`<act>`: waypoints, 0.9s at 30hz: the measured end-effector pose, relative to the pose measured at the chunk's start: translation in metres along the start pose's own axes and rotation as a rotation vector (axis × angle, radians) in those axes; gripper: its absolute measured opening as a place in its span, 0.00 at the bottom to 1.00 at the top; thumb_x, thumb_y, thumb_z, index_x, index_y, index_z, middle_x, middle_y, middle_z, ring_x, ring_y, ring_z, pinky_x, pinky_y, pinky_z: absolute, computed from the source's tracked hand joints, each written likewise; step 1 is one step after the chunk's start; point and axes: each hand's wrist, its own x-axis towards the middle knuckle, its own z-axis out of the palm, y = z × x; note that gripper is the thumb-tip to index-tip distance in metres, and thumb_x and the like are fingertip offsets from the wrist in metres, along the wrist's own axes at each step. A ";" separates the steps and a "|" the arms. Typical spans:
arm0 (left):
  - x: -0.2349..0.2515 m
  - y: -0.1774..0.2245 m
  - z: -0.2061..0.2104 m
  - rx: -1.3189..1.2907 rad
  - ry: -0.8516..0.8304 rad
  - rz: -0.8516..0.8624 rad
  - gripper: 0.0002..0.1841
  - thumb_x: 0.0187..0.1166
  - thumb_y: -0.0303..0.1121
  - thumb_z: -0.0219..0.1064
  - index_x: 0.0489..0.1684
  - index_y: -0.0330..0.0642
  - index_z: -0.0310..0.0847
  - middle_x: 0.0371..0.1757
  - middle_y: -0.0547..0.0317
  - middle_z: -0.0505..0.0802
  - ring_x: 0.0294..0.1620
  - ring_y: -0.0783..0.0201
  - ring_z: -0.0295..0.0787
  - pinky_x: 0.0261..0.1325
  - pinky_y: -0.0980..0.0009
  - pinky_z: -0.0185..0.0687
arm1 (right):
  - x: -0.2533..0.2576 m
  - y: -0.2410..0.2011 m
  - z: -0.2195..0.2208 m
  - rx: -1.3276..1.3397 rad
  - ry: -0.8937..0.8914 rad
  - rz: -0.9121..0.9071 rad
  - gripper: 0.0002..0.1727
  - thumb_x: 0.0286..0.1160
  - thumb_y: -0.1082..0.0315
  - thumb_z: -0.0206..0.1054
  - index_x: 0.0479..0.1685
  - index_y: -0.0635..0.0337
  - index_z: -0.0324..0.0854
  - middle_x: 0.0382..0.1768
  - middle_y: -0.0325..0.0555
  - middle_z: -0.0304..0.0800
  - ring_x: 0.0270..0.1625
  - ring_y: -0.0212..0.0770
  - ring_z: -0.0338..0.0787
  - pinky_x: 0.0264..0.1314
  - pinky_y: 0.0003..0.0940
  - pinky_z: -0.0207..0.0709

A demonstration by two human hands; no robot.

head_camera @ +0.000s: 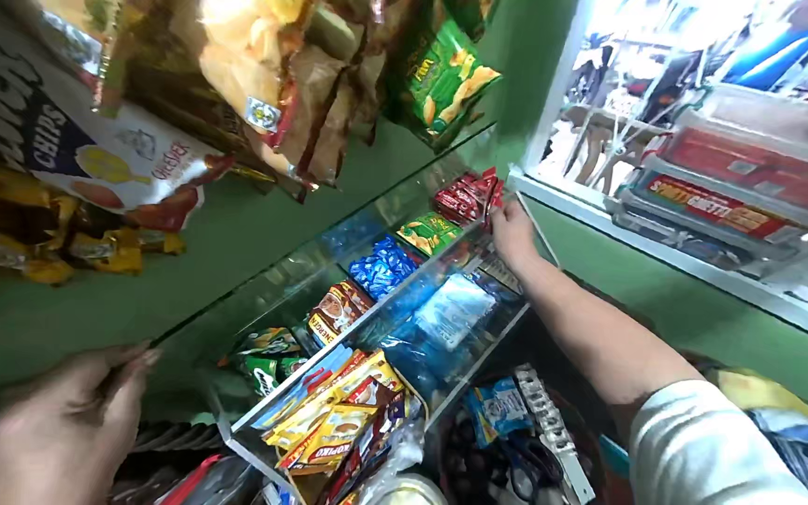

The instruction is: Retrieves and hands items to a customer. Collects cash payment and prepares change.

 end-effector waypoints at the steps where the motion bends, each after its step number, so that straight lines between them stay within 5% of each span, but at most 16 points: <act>1: -0.007 0.003 0.001 0.018 -0.012 0.030 0.20 0.90 0.42 0.58 0.56 0.30 0.87 0.52 0.35 0.93 0.54 0.45 0.93 0.61 0.47 0.84 | -0.016 0.004 -0.006 0.129 -0.045 0.033 0.22 0.95 0.59 0.47 0.70 0.67 0.74 0.55 0.58 0.89 0.55 0.50 0.91 0.60 0.51 0.83; 3: -0.021 0.003 0.006 0.058 -0.036 0.114 0.19 0.90 0.40 0.59 0.56 0.32 0.88 0.51 0.36 0.93 0.54 0.43 0.92 0.60 0.45 0.84 | -0.052 0.013 -0.013 0.376 -0.130 0.101 0.21 0.95 0.59 0.45 0.71 0.64 0.70 0.50 0.48 0.93 0.40 0.37 0.92 0.42 0.34 0.86; 6: -0.042 0.008 0.016 0.114 -0.091 0.222 0.18 0.89 0.38 0.58 0.54 0.31 0.88 0.50 0.32 0.92 0.51 0.35 0.92 0.52 0.36 0.83 | -0.104 0.023 -0.026 0.634 -0.213 0.205 0.18 0.96 0.59 0.47 0.70 0.61 0.70 0.42 0.46 0.92 0.31 0.34 0.88 0.31 0.27 0.81; 15: -0.072 0.034 0.050 0.206 -0.253 0.197 0.15 0.88 0.34 0.57 0.53 0.32 0.87 0.54 0.26 0.89 0.55 0.24 0.88 0.53 0.26 0.78 | -0.256 0.044 -0.097 0.803 -0.222 0.318 0.11 0.94 0.64 0.51 0.65 0.59 0.68 0.37 0.46 0.91 0.30 0.32 0.88 0.31 0.23 0.80; 19: -0.073 0.036 0.057 0.202 -0.299 0.149 0.16 0.90 0.34 0.55 0.54 0.31 0.86 0.55 0.26 0.89 0.57 0.23 0.86 0.55 0.23 0.76 | -0.325 0.075 -0.129 0.696 -0.135 0.297 0.16 0.93 0.58 0.51 0.69 0.55 0.69 0.41 0.45 0.91 0.34 0.35 0.88 0.38 0.31 0.83; 23: -0.074 0.033 0.067 0.168 -0.243 0.155 0.13 0.88 0.29 0.55 0.50 0.31 0.86 0.53 0.26 0.89 0.54 0.22 0.86 0.51 0.23 0.76 | -0.379 0.102 -0.144 0.703 -0.070 0.391 0.16 0.93 0.61 0.52 0.69 0.60 0.70 0.41 0.48 0.90 0.36 0.38 0.90 0.40 0.33 0.85; 27: -0.071 0.034 0.065 0.017 -0.249 0.062 0.15 0.87 0.29 0.57 0.64 0.33 0.83 0.64 0.24 0.85 0.65 0.20 0.81 0.62 0.18 0.69 | -0.440 0.116 -0.145 0.702 -0.042 0.466 0.15 0.94 0.64 0.51 0.68 0.62 0.69 0.40 0.48 0.90 0.35 0.37 0.90 0.39 0.32 0.86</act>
